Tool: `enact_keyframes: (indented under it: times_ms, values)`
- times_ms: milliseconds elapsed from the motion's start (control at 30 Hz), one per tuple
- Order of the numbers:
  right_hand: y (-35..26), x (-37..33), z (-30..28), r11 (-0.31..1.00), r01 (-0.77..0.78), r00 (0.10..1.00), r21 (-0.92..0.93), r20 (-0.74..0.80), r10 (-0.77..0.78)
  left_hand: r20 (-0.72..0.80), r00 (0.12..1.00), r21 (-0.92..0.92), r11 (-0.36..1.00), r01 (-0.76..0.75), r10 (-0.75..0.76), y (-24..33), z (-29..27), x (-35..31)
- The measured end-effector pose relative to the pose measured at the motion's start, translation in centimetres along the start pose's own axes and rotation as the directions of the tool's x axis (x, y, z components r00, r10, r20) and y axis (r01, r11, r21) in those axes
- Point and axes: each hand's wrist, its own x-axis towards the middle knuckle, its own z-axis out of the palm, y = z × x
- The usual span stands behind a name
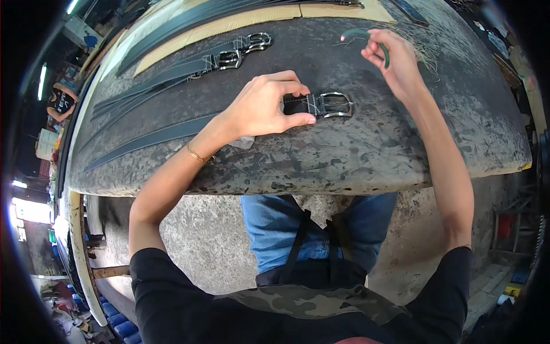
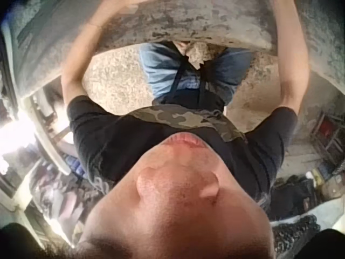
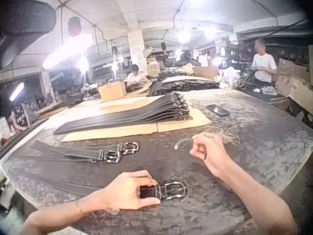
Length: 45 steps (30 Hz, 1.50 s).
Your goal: Assembling leather belts by attaching buckles and loops and wiping them down.
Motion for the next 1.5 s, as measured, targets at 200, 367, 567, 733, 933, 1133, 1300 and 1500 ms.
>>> enact_keyframes:
  times_ms: [200,367,567,733,933,1133,1300,1500]
  values:
    - [2.2,-3.1,0.8,0.996,-0.003,0.958,-0.094,0.286,0.030,-0.076,0.997,-0.057,0.998,0.002,-0.006,-1.1,0.1,-0.9]
    - [1.7,-3.8,1.2,0.955,0.048,0.953,-0.294,0.299,0.044,-0.098,0.995,-0.058,0.998,-0.023,0.017,-1.5,0.3,-0.9]
    - [1.5,-4.1,2.2,0.934,0.053,0.977,-0.354,0.212,0.025,-0.092,0.996,-0.048,0.999,-0.018,0.014,-1.4,0.4,-0.9]
    - [0.6,-4.1,1.9,0.973,-0.049,0.995,-0.227,0.072,0.067,-0.217,0.974,0.011,0.998,0.064,-0.060,-1.2,0.6,-0.4]
    - [-0.6,-3.9,1.2,0.968,-0.226,0.970,-0.108,0.069,0.234,-0.215,0.955,0.054,0.974,0.222,-0.205,-2.1,0.0,-0.8]
    - [-0.4,-4.4,2.0,0.950,-0.286,0.946,-0.125,0.119,0.300,-0.186,0.961,-0.003,0.979,0.206,-0.203,-2.1,-0.4,-1.1]
    - [-0.3,-5.0,2.8,0.943,-0.284,0.938,-0.175,0.153,0.311,-0.169,0.962,-0.029,0.976,0.215,-0.216,-2.1,-0.5,-1.2]
    - [0.6,-5.4,3.1,0.934,-0.270,0.918,-0.233,0.232,0.323,-0.156,0.960,-0.056,0.972,0.228,-0.234,-2.2,-0.5,-1.2]
